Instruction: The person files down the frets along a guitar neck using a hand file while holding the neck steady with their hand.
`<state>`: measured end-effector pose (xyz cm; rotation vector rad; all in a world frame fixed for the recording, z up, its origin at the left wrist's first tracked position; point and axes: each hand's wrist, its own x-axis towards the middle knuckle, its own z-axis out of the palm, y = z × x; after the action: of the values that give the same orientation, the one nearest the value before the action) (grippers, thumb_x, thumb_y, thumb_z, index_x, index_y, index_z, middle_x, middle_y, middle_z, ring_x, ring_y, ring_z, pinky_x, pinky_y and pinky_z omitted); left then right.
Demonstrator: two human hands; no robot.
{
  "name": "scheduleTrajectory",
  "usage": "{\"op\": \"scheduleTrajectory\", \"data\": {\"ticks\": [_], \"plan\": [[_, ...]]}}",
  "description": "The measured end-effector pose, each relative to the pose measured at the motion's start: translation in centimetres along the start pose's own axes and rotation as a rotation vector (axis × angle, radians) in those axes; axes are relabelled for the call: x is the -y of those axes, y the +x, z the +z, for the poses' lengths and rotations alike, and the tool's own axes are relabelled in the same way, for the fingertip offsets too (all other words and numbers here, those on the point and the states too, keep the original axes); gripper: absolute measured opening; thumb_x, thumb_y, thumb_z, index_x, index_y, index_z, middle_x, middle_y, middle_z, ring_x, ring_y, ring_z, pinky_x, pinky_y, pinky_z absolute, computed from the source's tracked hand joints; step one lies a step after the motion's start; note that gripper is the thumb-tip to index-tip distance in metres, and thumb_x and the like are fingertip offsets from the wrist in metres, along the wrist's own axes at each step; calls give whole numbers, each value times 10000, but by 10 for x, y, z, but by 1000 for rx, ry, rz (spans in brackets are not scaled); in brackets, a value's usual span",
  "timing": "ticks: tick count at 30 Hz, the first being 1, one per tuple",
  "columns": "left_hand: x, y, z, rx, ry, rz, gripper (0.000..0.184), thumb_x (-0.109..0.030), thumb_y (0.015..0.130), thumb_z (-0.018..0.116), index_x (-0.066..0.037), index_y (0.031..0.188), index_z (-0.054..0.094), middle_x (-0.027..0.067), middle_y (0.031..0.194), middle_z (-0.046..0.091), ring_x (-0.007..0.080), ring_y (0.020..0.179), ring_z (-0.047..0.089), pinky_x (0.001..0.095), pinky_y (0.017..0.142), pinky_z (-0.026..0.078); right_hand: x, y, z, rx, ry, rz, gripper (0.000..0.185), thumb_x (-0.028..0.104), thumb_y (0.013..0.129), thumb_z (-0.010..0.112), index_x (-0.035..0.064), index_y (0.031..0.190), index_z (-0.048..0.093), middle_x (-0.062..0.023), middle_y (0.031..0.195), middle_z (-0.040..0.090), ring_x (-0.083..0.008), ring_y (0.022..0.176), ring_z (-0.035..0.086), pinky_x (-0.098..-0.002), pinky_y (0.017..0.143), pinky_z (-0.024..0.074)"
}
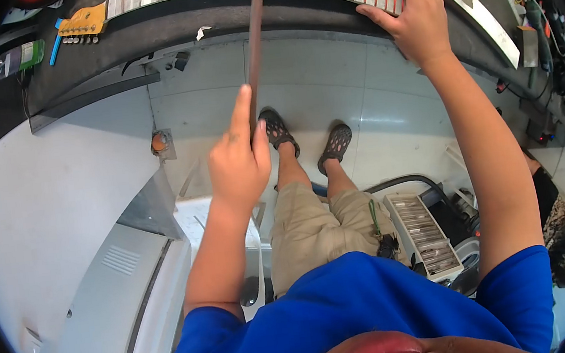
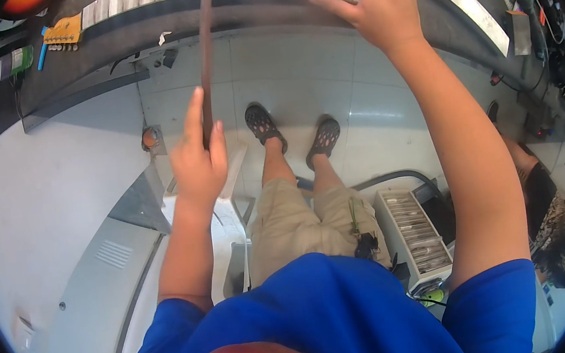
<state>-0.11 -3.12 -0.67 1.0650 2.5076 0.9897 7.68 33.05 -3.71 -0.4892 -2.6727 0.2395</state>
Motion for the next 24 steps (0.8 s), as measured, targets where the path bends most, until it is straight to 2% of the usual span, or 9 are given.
{"op": "scheduleTrajectory", "data": {"ticks": [6, 12, 15, 17, 19, 20, 22, 24], "plan": [[13, 9, -2, 10, 21, 106, 638, -28, 1022, 680, -63, 1632, 497, 207, 924, 764, 334, 719, 739, 408, 665, 578, -3, 1, 2, -25, 13, -43, 653, 536, 806, 912, 33, 1156, 688, -101, 1059, 672, -340, 996, 637, -454, 906, 509], [7, 5, -3, 133, -69, -52, 647, -17, 1028, 665, -54, 1648, 483, 219, 874, 745, 349, 708, 728, 399, 671, 573, -3, 0, 2, -15, 15, -26, 661, 547, 805, 911, 35, 1159, 688, -101, 1068, 674, -343, 999, 639, -452, 908, 512], [4, 30, 2, 58, -65, -7, 612, -11, 1028, 656, -47, 1622, 516, 220, 879, 748, 371, 687, 712, 406, 659, 562, -2, 0, 1, -17, 52, -5, 668, 557, 804, 910, 35, 1159, 690, -99, 1068, 674, -340, 993, 640, -452, 910, 514], [-5, 79, 6, 13, -139, -33, 561, -43, 1065, 605, -113, 1620, 548, 113, 743, 652, 171, 618, 600, 339, 644, 537, -4, 1, 1, -21, 8, -25, 672, 561, 802, 910, 33, 1156, 691, -99, 1069, 677, -337, 998, 644, -453, 913, 515], [-8, 135, 6, 20, -100, -8, 523, -90, 1085, 594, -141, 1605, 569, 72, 708, 618, 156, 600, 562, 342, 618, 520, -2, -1, 3, -22, -2, -32, 675, 564, 801, 911, 32, 1154, 691, -100, 1069, 679, -335, 1001, 646, -455, 915, 515], [-7, 134, 7, 6, -124, -3, 516, -98, 1087, 593, -137, 1602, 571, 65, 709, 612, 149, 601, 554, 336, 615, 512, -3, -1, 3, -22, 5, -33, 677, 566, 799, 911, 32, 1153, 691, -101, 1068, 679, -334, 1002, 647, -455, 915, 515], [-5, 120, 11, -10, -166, -13, 515, -99, 1091, 587, -130, 1604, 566, 73, 763, 613, 155, 640, 564, 329, 633, 505, -3, 1, 1, -4, 17, -23, 679, 568, 799, 910, 31, 1151, 691, -104, 1069, 681, -335, 1006, 648, -455, 916, 515], [-2, 65, 14, -1, -219, -108, 526, -84, 1092, 574, -124, 1616, 552, 105, 867, 626, 180, 719, 598, 328, 673, 506, -2, 1, 0, 12, 25, 8, 679, 571, 800, 909, 30, 1148, 690, -107, 1074, 684, -336, 1011, 648, -453, 916, 514]]}}
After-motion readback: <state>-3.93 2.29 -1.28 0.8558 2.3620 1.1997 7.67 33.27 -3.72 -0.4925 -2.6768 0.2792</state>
